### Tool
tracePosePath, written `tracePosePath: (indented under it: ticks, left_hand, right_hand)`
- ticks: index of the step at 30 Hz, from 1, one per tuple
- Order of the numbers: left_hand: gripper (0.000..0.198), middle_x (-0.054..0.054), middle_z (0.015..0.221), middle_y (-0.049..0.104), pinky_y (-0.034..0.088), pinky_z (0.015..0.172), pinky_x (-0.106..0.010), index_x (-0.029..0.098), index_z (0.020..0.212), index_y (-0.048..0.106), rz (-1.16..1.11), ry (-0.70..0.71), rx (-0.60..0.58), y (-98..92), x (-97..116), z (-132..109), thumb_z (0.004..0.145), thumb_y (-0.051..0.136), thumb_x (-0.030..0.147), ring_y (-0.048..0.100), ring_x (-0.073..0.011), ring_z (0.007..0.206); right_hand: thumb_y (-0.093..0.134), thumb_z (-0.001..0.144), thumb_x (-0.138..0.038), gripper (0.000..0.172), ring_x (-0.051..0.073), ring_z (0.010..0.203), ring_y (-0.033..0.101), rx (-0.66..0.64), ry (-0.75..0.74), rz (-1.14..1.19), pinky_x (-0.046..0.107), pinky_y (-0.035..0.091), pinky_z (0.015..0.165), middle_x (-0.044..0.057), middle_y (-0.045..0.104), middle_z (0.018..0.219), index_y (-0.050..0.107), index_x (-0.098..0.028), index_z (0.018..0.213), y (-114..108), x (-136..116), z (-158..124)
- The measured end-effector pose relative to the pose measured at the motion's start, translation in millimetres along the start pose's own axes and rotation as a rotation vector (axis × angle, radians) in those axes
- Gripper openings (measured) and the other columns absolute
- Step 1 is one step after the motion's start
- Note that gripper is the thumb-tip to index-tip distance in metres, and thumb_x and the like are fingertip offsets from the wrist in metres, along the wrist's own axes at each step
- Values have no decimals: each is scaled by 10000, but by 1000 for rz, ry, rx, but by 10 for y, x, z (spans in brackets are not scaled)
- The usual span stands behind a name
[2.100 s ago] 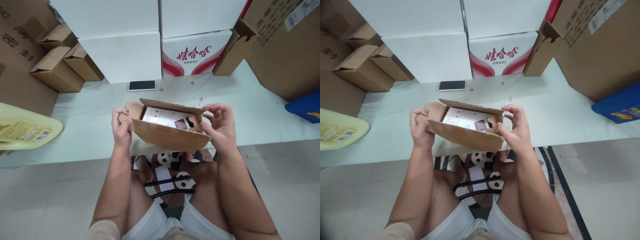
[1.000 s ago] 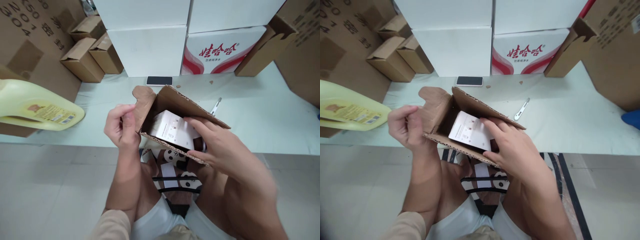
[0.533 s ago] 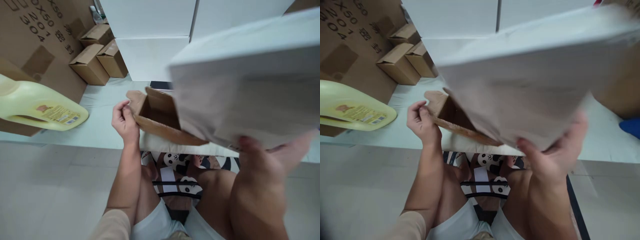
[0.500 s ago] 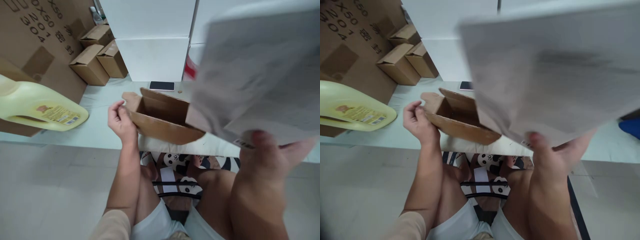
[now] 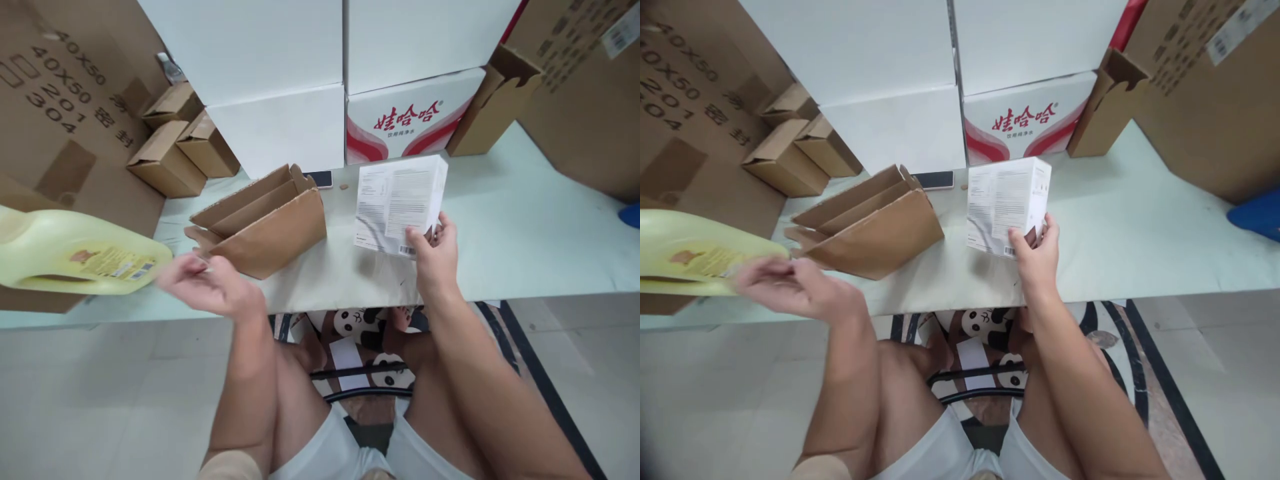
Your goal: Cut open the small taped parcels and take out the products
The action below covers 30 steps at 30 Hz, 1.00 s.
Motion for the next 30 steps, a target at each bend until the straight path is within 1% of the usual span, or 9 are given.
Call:
tracePosePath:
  ticks: [2, 4, 6, 9, 14, 17, 20, 23, 30]
  left_hand:
    - [158, -4, 828, 487, 433, 799, -355, 229, 824, 579, -104, -153, -412, 162, 196, -299, 900, 603, 365, 492, -180, 793]
    - [280, -48, 1001, 597, 491, 834, -381, 258, 1031, 628, -277, -428, -820, 321, 264, -692, 880, 661, 491, 585, -219, 929]
    - [568, -82, 1245, 597, 510, 922, -425, 318, 1259, 541, -496, -692, -970, 424, 231, -1030, 812, 717, 623, 593, -273, 1141]
    - [685, -76, 1306, 595, 507, 993, -479, 358, 1315, 455, -734, -919, -971, 506, 95, -1285, 783, 717, 701, 609, -293, 1195]
    - [880, -48, 1364, 575, 527, 1027, -455, 408, 1355, 381, -768, -936, -841, 565, -61, -1281, 660, 903, 542, 618, -279, 1235]
    - [884, -70, 1404, 567, 519, 1060, -473, 379, 1381, 409, -726, -951, -813, 619, -107, -1290, 662, 905, 516, 597, -303, 1281]
    - [825, -77, 1409, 584, 528, 1054, -505, 361, 1385, 463, -767, -989, -839, 665, -140, -1306, 689, 868, 540, 596, -334, 1293]
    - [754, -79, 1387, 620, 532, 1047, -506, 339, 1373, 512, -807, -1009, -909, 689, -179, -1287, 718, 841, 515, 609, -338, 1283]
    - [592, -53, 1306, 653, 490, 1057, -413, 290, 1412, 441, -367, -904, -1042, 953, -151, -1166, 852, 631, 281, 606, -251, 1251]
  right_hand:
    - [712, 826, -476, 807, 294, 1298, 561, 16, -165, -124, 512, 517, 1041, 147, 545, 1388, 343, -244, 1505, 43, -115, -116]
    - [743, 800, -460, 859, 320, 1313, 529, -6, -302, -240, 540, 497, 1055, 164, 512, 1406, 328, -240, 1519, 112, -248, -290]
    - [736, 803, -425, 821, 326, 1266, 540, -109, -435, -319, 543, 501, 1035, 162, 524, 1363, 352, -244, 1506, 208, -368, -506]
    - [679, 833, -388, 673, 325, 1195, 561, -287, -624, -421, 528, 478, 1031, 140, 563, 1291, 451, -269, 1456, 340, -476, -813]
    - [607, 877, -342, 546, 314, 1240, 563, -405, -686, -489, 499, 417, 1082, 114, 601, 1337, 537, -277, 1415, 364, -482, -851]
    - [573, 897, -355, 455, 308, 1288, 542, -339, -548, -415, 530, 400, 1113, 118, 614, 1334, 570, -259, 1342, 263, -396, -570]
    - [642, 833, -473, 587, 331, 1287, 533, -202, -220, -287, 567, 436, 1078, 157, 581, 1369, 531, -218, 1350, 143, -204, -229]
    - [632, 815, -579, 591, 295, 1110, 632, -347, 79, -96, 525, 525, 970, 145, 656, 1238, 561, -198, 1262, 120, 1, -27]
    - [706, 787, -575, 648, 258, 1138, 630, -260, 43, -24, 466, 547, 991, 122, 591, 1309, 494, -247, 1304, 39, 169, 115]
Point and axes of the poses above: each hand's wrist, its own z-axis towards the middle knuckle, its own y-axis out of the palm, x = y × z, the point moved 2 cm from there along z, towards the middle knuckle
